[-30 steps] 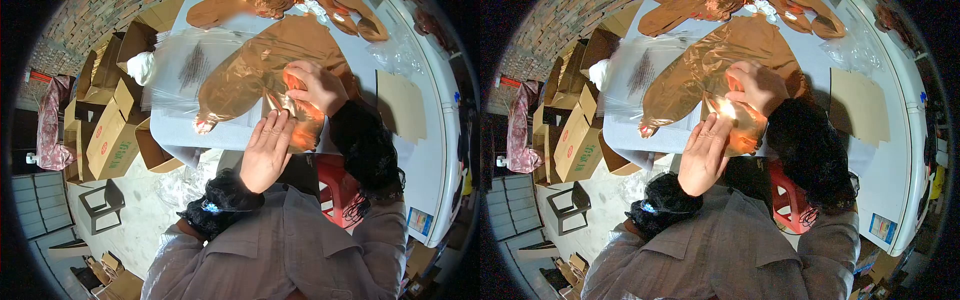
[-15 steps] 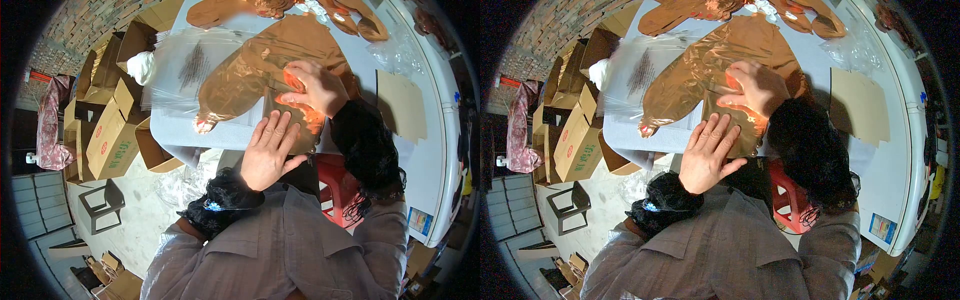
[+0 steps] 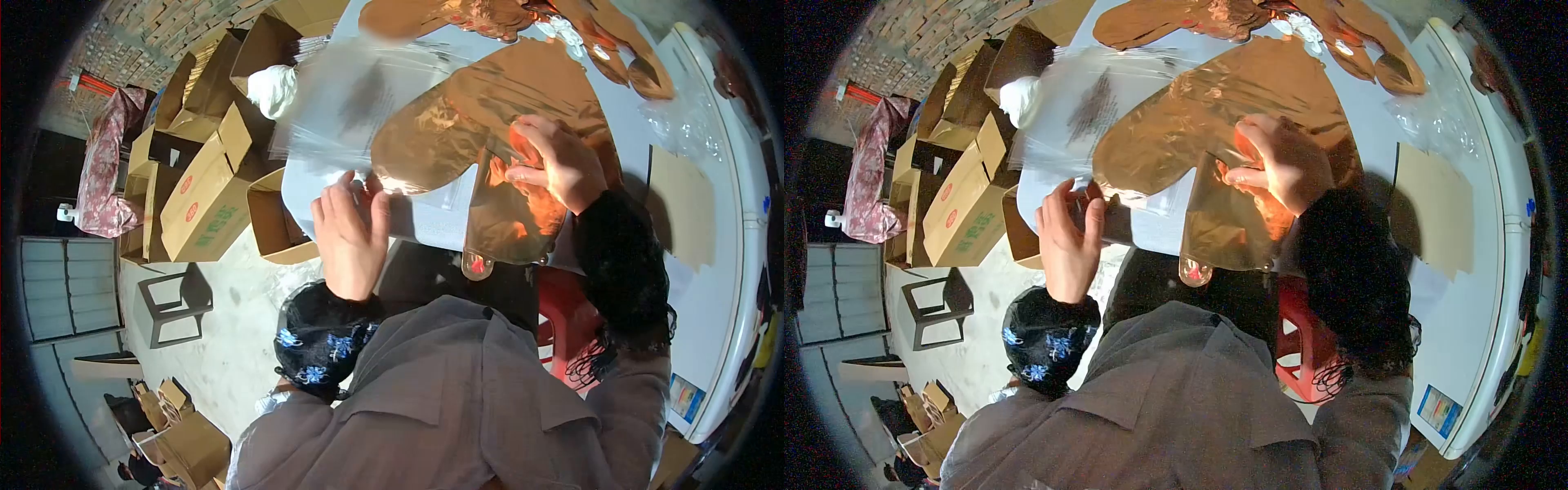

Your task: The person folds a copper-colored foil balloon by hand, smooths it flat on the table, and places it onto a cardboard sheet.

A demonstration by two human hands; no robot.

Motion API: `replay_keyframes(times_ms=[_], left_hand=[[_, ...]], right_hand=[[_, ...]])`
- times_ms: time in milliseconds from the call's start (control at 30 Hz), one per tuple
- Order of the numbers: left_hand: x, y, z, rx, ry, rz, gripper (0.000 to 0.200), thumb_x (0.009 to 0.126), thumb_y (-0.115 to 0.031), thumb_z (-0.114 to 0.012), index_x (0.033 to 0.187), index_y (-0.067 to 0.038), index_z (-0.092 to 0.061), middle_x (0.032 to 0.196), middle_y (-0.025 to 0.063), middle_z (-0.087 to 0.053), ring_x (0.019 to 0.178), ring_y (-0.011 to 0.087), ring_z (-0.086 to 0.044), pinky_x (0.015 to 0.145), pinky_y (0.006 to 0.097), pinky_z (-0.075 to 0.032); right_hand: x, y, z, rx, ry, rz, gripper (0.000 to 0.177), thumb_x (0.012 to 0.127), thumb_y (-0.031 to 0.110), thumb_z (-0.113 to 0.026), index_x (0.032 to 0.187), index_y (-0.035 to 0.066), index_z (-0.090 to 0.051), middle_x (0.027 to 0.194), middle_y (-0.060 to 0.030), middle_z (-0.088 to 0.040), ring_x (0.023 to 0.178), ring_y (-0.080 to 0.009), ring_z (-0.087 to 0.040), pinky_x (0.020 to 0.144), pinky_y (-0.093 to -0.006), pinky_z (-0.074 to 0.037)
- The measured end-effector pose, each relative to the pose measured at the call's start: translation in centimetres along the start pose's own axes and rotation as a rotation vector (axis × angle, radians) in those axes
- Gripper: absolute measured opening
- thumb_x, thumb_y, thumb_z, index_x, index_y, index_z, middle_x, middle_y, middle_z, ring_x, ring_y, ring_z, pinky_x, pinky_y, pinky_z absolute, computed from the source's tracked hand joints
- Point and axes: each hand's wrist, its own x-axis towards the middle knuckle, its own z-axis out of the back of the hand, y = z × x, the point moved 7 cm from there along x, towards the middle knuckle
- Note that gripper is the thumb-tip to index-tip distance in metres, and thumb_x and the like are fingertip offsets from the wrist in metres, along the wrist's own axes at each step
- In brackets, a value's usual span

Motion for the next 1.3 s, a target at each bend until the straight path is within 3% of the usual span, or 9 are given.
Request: replay_keyframes(times_ms=[267, 367, 467, 600, 633, 733, 867, 967, 1300], left_hand=[[0.7, 3.0, -2.5, -0.835, 0.186, 0.587, 0.032, 0.094, -0.021, -0.069, 0.113, 0.001, -0.056, 0.086, 0.0044, -0.065, 0.072, 0.0081, -0.057, 0.068, 0.0225, -0.046], [1.3, 3.1, -3.3, -0.949, 0.275, 0.549, 0.019, 0.096, -0.015, -0.065, 0.105, 0.000, -0.057, 0.089, 0.0032, -0.065, 0.078, 0.0074, -0.057, 0.073, 0.0209, -0.046], [1.9, 1.2, -3.0, -0.960, 0.272, 0.397, 0.017, 0.096, -0.014, -0.066, 0.101, -0.001, -0.057, 0.090, 0.0016, -0.065, 0.080, 0.0062, -0.055, 0.074, 0.0201, -0.044], [1.7, -2.3, -3.4, -0.972, 0.354, 0.100, 0.009, 0.093, -0.006, -0.062, 0.096, -0.004, -0.054, 0.134, 0.0134, -0.055, 0.109, 0.0150, -0.053, 0.090, 0.0289, -0.045], [1.3, -3.5, -3.7, -0.977, 0.438, 0.121, 0.011, 0.093, -0.004, -0.061, 0.094, -0.004, -0.050, 0.146, 0.0113, -0.045, 0.099, 0.0102, -0.053, 0.087, 0.0261, -0.044], [1.4, -6.6, -3.8, -0.872, 0.497, -0.179, 0.012, 0.086, 0.000, -0.061, 0.090, -0.003, -0.051, 0.151, 0.0183, -0.041, 0.133, 0.0261, -0.045, 0.106, 0.0359, -0.037], [0.6, -8.5, -5.3, -0.765, 0.580, -0.369, 0.017, 0.080, 0.003, -0.064, 0.090, -0.004, -0.052, 0.151, 0.0223, -0.040, 0.146, 0.0401, -0.028, 0.113, 0.0423, -0.029], [0.3, -9.5, -5.5, -0.654, 0.545, -0.506, 0.020, 0.076, 0.000, -0.067, 0.090, -0.003, -0.053, 0.148, 0.0224, -0.042, 0.142, 0.0453, -0.030, 0.112, 0.0460, -0.031], [-0.2, -11.0, -5.9, -0.455, 0.568, -0.631, 0.019, 0.075, -0.010, -0.065, 0.092, -0.007, -0.057, 0.142, 0.0170, -0.046, 0.145, 0.0434, -0.024, 0.112, 0.0662, -0.007]], right_hand=[[0.0, -0.2, 0.0, 0.023, -0.018, -0.006, 0.060, 0.072, 0.032, -0.083, 0.119, 0.003, -0.059, 0.124, -0.0117, -0.060, 0.115, -0.0312, -0.057, 0.094, -0.0375, -0.049], [-0.1, -0.4, -0.1, 0.049, -0.018, -0.007, 0.057, 0.073, 0.028, -0.083, 0.118, 0.002, -0.060, 0.124, -0.0123, -0.060, 0.114, -0.0328, -0.057, 0.094, -0.0377, -0.048], [0.1, -0.3, -0.2, 0.050, -0.013, 0.000, 0.058, 0.072, 0.027, -0.084, 0.118, 0.002, -0.060, 0.124, -0.0125, -0.060, 0.114, -0.0335, -0.057, 0.094, -0.0382, -0.048], [0.0, -0.2, -0.2, 0.033, -0.011, -0.025, 0.059, 0.071, 0.027, -0.085, 0.118, 0.002, -0.060, 0.125, -0.0127, -0.059, 0.112, -0.0339, -0.057, 0.094, -0.0392, -0.048], [0.0, -0.3, -0.3, 0.026, -0.003, -0.039, 0.059, 0.071, 0.028, -0.085, 0.118, 0.002, -0.060, 0.125, -0.0127, -0.059, 0.111, -0.0339, -0.057, 0.094, -0.0396, -0.048], [0.1, -0.6, -0.9, -0.031, -0.027, 0.011, 0.059, 0.068, 0.034, -0.083, 0.112, 0.000, -0.062, 0.119, -0.0117, -0.058, 0.110, -0.0322, -0.055, 0.090, -0.0397, -0.049], [0.0, -1.6, -1.8, -0.095, 0.192, -0.082, 0.042, 0.077, 0.015, -0.065, 0.119, 0.010, -0.062, 0.119, -0.0077, -0.058, 0.109, -0.0319, -0.054, 0.091, -0.0392, -0.049], [-0.1, -1.0, -0.9, -0.049, 0.005, -0.019, 0.040, 0.079, 0.013, -0.062, 0.119, 0.013, -0.063, 0.119, -0.0070, -0.058, 0.111, -0.0313, -0.054, 0.091, -0.0388, -0.049], [-0.2, -0.2, -0.6, -0.259, 0.115, -0.012, 0.045, 0.074, -0.002, -0.057, 0.118, 0.002, -0.061, 0.123, -0.0074, -0.056, 0.113, -0.0295, -0.053, 0.091, -0.0336, -0.050]])
